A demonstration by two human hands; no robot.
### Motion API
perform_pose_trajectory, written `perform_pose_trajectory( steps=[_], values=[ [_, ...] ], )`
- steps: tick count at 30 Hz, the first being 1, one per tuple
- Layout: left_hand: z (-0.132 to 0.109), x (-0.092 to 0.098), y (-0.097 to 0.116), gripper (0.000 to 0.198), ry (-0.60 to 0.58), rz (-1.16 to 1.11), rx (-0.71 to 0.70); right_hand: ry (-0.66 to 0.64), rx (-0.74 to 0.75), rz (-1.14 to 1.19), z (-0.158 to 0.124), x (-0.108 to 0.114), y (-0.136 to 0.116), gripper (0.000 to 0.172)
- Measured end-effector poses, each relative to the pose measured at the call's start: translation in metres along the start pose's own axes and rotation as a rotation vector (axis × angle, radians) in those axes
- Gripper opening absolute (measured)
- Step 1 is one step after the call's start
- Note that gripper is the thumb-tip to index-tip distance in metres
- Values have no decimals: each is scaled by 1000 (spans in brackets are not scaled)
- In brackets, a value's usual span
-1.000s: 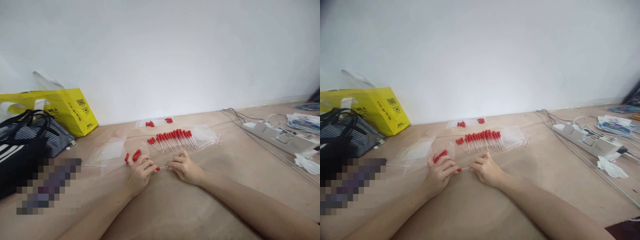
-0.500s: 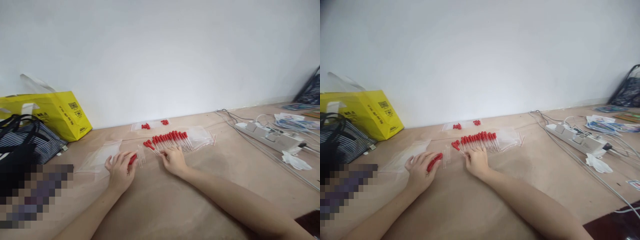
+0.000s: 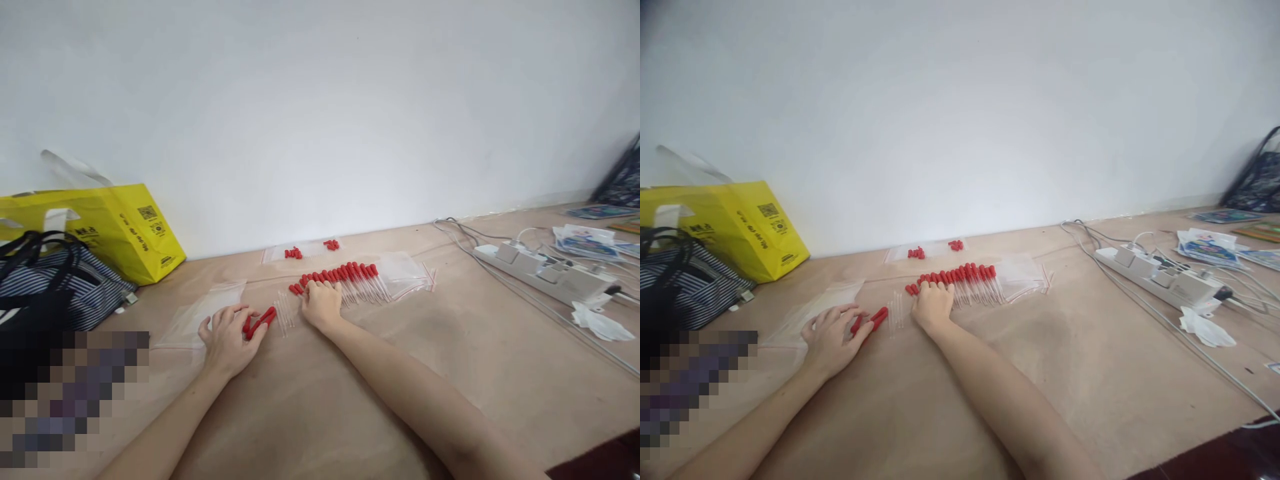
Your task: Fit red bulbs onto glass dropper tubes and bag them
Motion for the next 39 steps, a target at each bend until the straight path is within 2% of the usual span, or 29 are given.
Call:
perform_pose_trajectory(
  steps=[4, 7, 11, 14, 20, 22, 25, 27, 30, 35, 37, 39],
  values=[
    [3, -1, -12, 27, -42, -32, 89, 41, 5, 25, -2, 6, 0, 21],
    [6, 3, -23, 32, -91, 21, 156, 44, 53, 42, -6, 11, -11, 21],
    [7, 4, -37, 39, -209, 90, 297, -71, 82, 20, -9, 7, -28, 23],
    [8, 1, -38, 42, -254, 73, 328, -179, 33, -14, -7, 0, -32, 23],
    [10, -8, -31, 39, -254, 65, 280, -254, -17, -26, -1, -8, -31, 22],
    [10, -7, -31, 37, -221, 65, 271, -238, -16, -18, -1, -8, -32, 23],
    [11, -1, -28, 33, -119, 65, 248, -148, -7, 5, -3, 2, -27, 24],
    [9, 4, -19, 29, -51, 33, 194, -72, 23, 47, -9, 11, -18, 23],
    [-1, 3, 11, 23, -30, -92, 28, 1, 155, 152, -25, 23, 4, 17],
    [-27, -11, 81, 15, -185, -328, -312, 67, 400, 266, -65, 41, 60, 16],
    [-34, -13, 97, 14, -208, -373, -383, 58, 486, 249, -77, 44, 74, 15],
    [-37, -13, 103, 16, -212, -392, -410, 54, 516, 236, -84, 46, 83, 14]
  ],
)
Point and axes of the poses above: each hand's wrist, its own z-axis towards the middle knuckle, its own x-axis out of the back of the hand, y = z × x, the point moved 8 cm from there along z, towards the middle knuckle, and after that the axes turned 11 degrees about -z, right-handed, at the moved point
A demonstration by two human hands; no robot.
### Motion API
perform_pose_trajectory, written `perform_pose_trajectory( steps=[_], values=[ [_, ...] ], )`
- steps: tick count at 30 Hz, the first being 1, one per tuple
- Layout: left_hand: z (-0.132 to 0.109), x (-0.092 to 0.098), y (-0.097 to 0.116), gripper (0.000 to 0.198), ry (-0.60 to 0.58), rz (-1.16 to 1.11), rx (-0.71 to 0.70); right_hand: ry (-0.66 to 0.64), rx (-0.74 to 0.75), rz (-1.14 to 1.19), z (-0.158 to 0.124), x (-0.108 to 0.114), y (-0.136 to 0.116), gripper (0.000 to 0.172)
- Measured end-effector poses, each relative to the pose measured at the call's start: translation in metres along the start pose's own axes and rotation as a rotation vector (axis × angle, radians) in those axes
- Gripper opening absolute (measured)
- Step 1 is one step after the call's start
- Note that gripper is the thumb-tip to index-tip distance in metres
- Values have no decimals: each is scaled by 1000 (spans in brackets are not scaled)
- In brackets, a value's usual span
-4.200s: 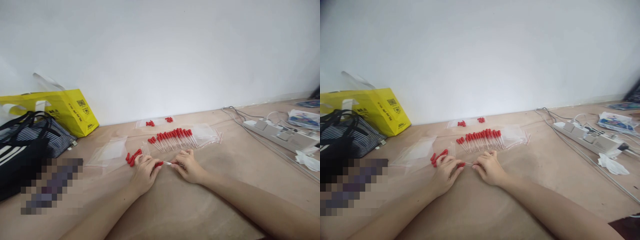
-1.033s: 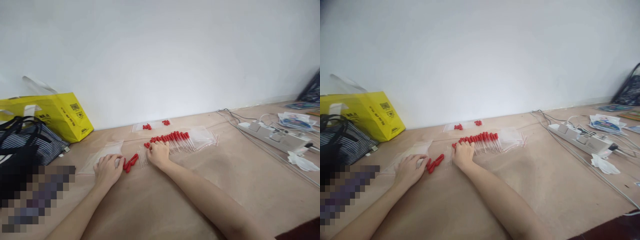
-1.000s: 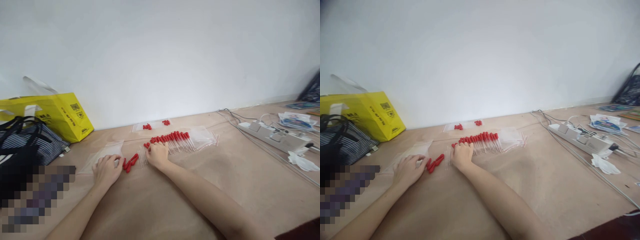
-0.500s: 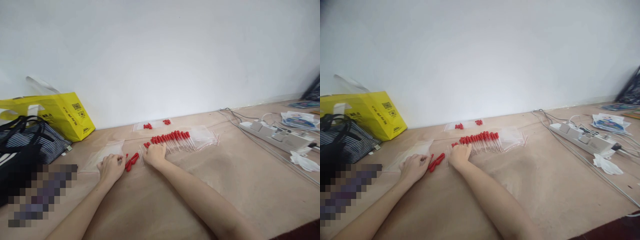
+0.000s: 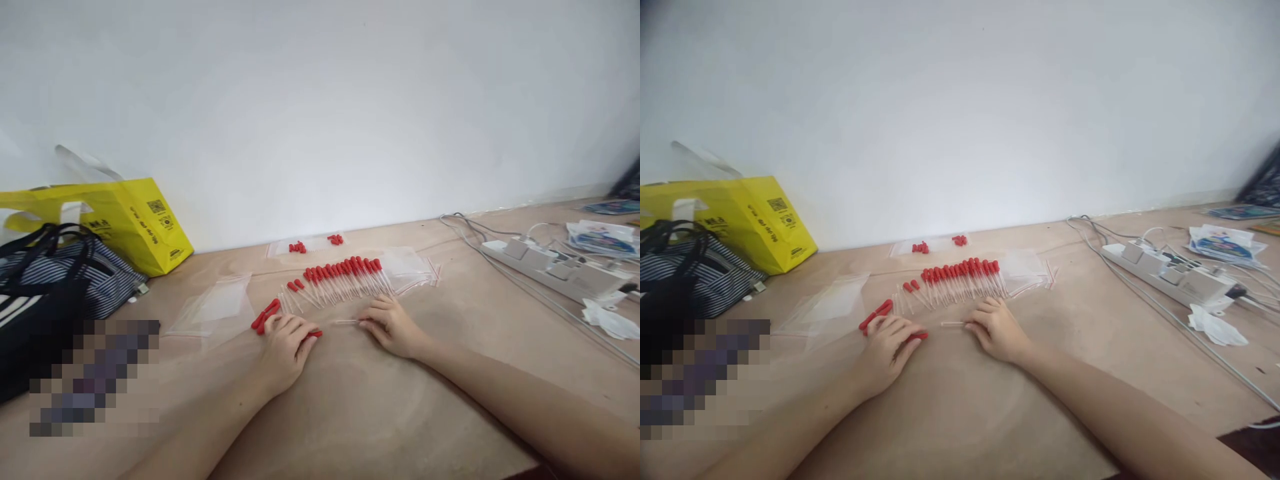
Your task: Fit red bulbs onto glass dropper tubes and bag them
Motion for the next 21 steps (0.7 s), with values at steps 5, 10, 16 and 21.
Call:
perform_pose_trajectory(
  steps=[5, 10, 16, 21],
  values=[
    [0, 0, -7, 15, 31, 11, 21, -42, 3, -19, 2, -4, 1, 12],
    [2, -2, -11, 13, 29, 20, 42, -100, -109, 82, 13, -15, 5, 17],
    [5, -1, -9, 13, 24, -18, 90, -158, -273, 3, 15, -25, 8, 13],
    [5, -1, -10, 9, 36, -3, 93, -76, -236, 45, 15, -20, -12, 11]
  ],
)
Point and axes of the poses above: each hand's wrist, its own z-axis towards the middle knuckle, its own x-axis out of the back of the hand, y = z × x, the point moved 8 cm from there along z, towards the middle knuckle, and after that the axes turned 11 degrees about -z, right-handed, at the moved point
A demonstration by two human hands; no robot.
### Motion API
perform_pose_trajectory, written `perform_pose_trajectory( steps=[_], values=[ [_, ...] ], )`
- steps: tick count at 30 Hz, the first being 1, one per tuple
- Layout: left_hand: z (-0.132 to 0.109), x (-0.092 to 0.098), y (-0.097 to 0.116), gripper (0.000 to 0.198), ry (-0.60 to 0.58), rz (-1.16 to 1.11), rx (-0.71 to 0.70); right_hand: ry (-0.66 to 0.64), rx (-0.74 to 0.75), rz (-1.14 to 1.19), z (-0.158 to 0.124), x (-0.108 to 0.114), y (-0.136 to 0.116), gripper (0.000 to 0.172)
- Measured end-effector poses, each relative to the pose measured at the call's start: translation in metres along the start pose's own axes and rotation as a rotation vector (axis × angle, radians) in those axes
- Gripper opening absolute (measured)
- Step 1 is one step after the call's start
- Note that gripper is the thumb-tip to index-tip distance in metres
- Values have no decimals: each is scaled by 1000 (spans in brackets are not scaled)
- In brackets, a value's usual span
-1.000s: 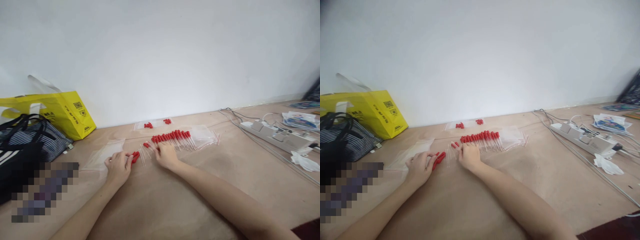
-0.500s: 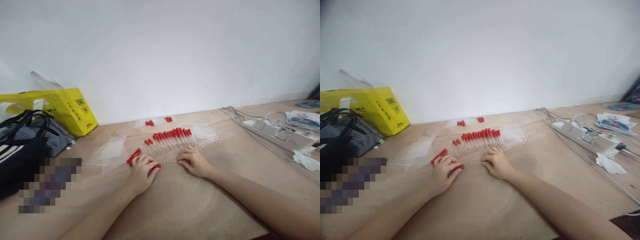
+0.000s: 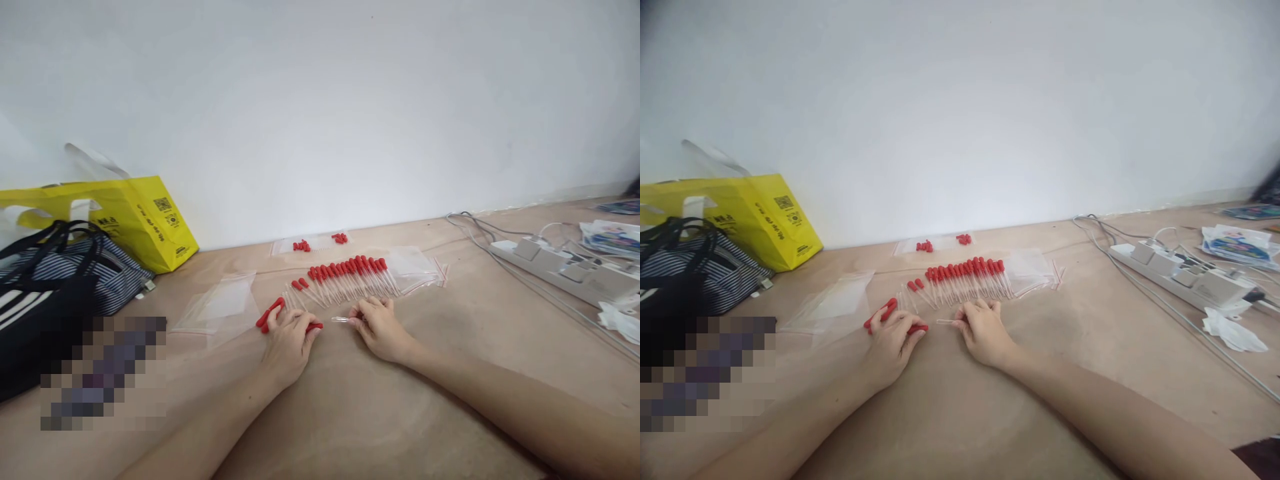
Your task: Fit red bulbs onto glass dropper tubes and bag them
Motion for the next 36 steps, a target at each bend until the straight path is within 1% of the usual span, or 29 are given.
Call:
perform_pose_trajectory(
  steps=[7, 13, 17, 25, 32, 34, 36],
  values=[
    [-1, 1, 1, 9, 18, 9, -32, -10, 112, 64, 0, -1, -21, 11],
    [-1, 3, 2, 10, 49, -8, -50, 40, 200, 70, -3, 4, -32, 10],
    [-1, 4, 5, 11, 66, -47, -83, 76, 258, 51, -5, 5, -33, 11],
    [-7, 11, 23, 13, 143, -117, -215, 158, 451, -36, -12, 11, -41, 17],
    [-9, 16, 34, 14, 181, -95, -301, 138, 396, -13, -14, 9, -37, 15],
    [-10, 18, 38, 14, 192, -79, -335, 160, 392, -27, -14, 10, -38, 14],
    [-11, 20, 42, 15, 200, -63, -362, 210, 414, -48, -16, 14, -41, 14]
  ],
)
Point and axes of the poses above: each hand's wrist, its own z-axis towards the middle knuckle, its own x-axis out of the back of the hand, y = z × x, the point moved 8 cm from there along z, towards the middle knuckle, and after that the axes turned 11 degrees about -z, right-handed, at the moved point
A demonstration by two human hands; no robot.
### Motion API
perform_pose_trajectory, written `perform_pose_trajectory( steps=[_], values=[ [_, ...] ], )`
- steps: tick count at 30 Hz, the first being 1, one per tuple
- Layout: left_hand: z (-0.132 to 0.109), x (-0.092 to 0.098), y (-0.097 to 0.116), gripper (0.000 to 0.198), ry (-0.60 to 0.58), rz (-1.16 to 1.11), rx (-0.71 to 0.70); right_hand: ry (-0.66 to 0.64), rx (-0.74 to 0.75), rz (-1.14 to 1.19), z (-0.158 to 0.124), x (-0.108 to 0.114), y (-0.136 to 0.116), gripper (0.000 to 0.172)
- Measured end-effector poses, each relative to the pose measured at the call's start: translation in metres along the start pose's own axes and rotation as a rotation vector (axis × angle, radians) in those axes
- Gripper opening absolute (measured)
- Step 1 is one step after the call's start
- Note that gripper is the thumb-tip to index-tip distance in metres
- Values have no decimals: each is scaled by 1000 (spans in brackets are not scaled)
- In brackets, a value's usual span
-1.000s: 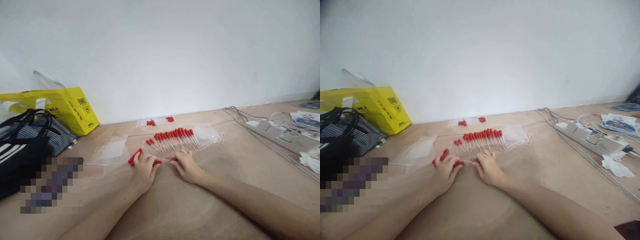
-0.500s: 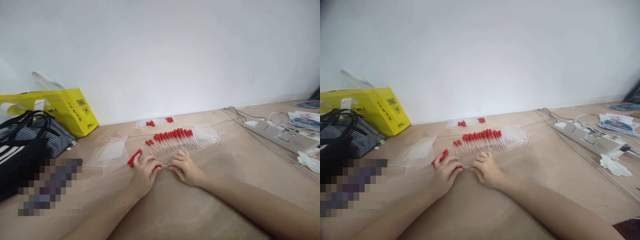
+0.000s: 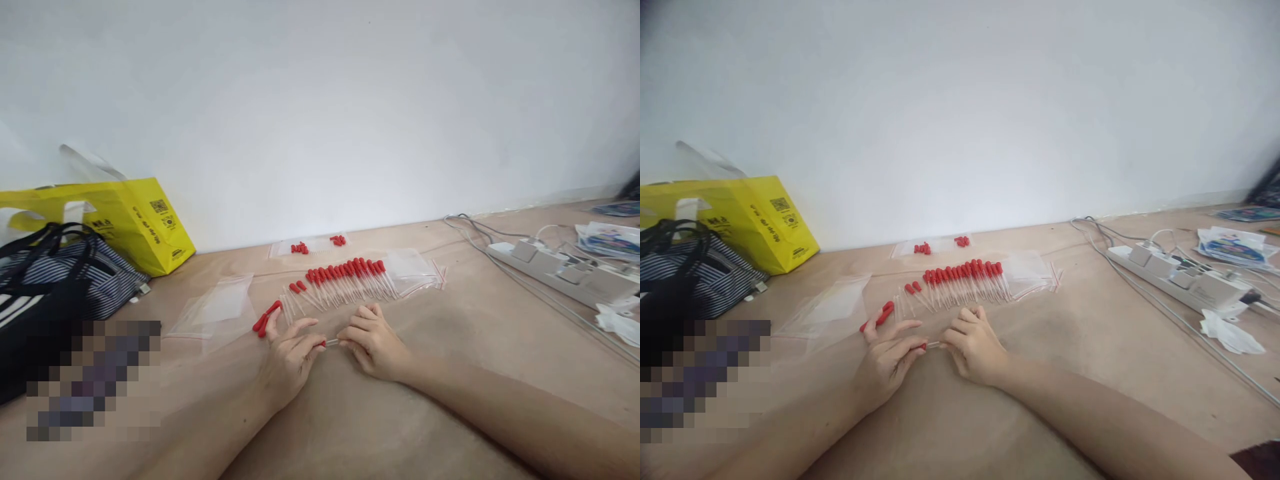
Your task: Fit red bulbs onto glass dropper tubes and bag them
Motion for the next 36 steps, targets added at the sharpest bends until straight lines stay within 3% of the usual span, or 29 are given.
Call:
perform_pose_trajectory(
  steps=[6, 11, 15, 22, 29, 36],
  values=[
    [1, 2, 9, 14, 8, 22, -46, 148, 106, -139, 0, 14, -16, 17],
    [2, 0, 10, 14, 15, 16, -46, 206, 113, -172, 2, 13, -22, 19],
    [4, -4, 6, 17, 16, 4, -24, 186, 111, -158, 6, 4, -19, 19],
    [3, 0, -5, 10, 23, 26, -2, 27, 106, -128, 7, -3, -1, 15],
    [1, 3, -7, 12, 35, 108, -26, 131, 80, -181, -1, 9, 6, 14],
    [1, 3, -1, 13, 41, 151, -72, 126, 131, -155, 0, 7, -4, 14]
  ],
)
Point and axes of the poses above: each hand's wrist, its own z-axis towards the middle knuckle, its own x-axis out of the back of the hand, y = z × x, the point moved 8 cm from there along z, towards the middle knuckle, and after that the axes turned 11 degrees about -z, right-handed, at the moved point
